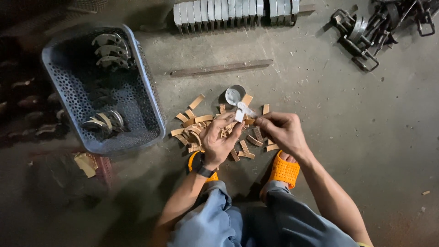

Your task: Applying adhesive to brake lining strips and attaching them to metal brake shoe frames for assembly.

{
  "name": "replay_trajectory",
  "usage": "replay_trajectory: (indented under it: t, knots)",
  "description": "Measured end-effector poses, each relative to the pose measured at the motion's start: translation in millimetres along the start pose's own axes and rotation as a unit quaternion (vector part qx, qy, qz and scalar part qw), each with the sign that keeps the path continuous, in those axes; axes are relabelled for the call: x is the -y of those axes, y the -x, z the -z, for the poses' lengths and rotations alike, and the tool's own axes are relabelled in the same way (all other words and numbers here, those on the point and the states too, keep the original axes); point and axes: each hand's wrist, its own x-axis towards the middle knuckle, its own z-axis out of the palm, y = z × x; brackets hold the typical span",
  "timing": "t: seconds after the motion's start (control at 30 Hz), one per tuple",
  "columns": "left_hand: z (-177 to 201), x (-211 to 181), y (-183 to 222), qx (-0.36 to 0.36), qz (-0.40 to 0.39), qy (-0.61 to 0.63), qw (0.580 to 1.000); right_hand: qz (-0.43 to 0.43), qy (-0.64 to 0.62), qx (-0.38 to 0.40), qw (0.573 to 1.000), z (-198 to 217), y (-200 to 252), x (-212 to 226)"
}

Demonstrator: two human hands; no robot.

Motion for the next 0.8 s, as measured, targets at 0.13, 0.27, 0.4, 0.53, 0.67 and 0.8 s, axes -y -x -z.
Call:
replay_trajectory:
  t: [0.13, 0.27, 0.4, 0.53, 0.67, 0.8]
  knots:
    - [3.1, -4.1, -2.6, -0.004, -0.010, -0.021, 1.000, 0.057, 0.138, -0.048, 0.988, 14.2, -3.2, -5.5]
    - [1.1, 2.3, 2.7, 0.007, -0.020, -0.047, 0.999, 0.173, 0.198, -0.084, 0.961, 9.6, 10.8, -13.3]
    - [-0.1, -6.5, -3.4, 0.017, -0.058, -0.056, 0.997, 0.216, 0.218, -0.083, 0.948, 4.2, 7.9, -28.1]
    - [-2.6, -1.4, -2.0, 0.021, -0.061, -0.066, 0.996, 0.211, 0.232, -0.107, 0.943, 8.2, -1.2, -34.0]
    - [-6.9, 8.5, 0.0, 0.027, -0.051, -0.034, 0.998, 0.227, 0.213, -0.133, 0.941, 12.5, -8.1, -28.8]
    - [-8.8, 20.9, -14.7, 0.007, 0.030, -0.004, 1.000, 0.241, 0.238, -0.192, 0.921, 29.3, -16.0, -34.2]
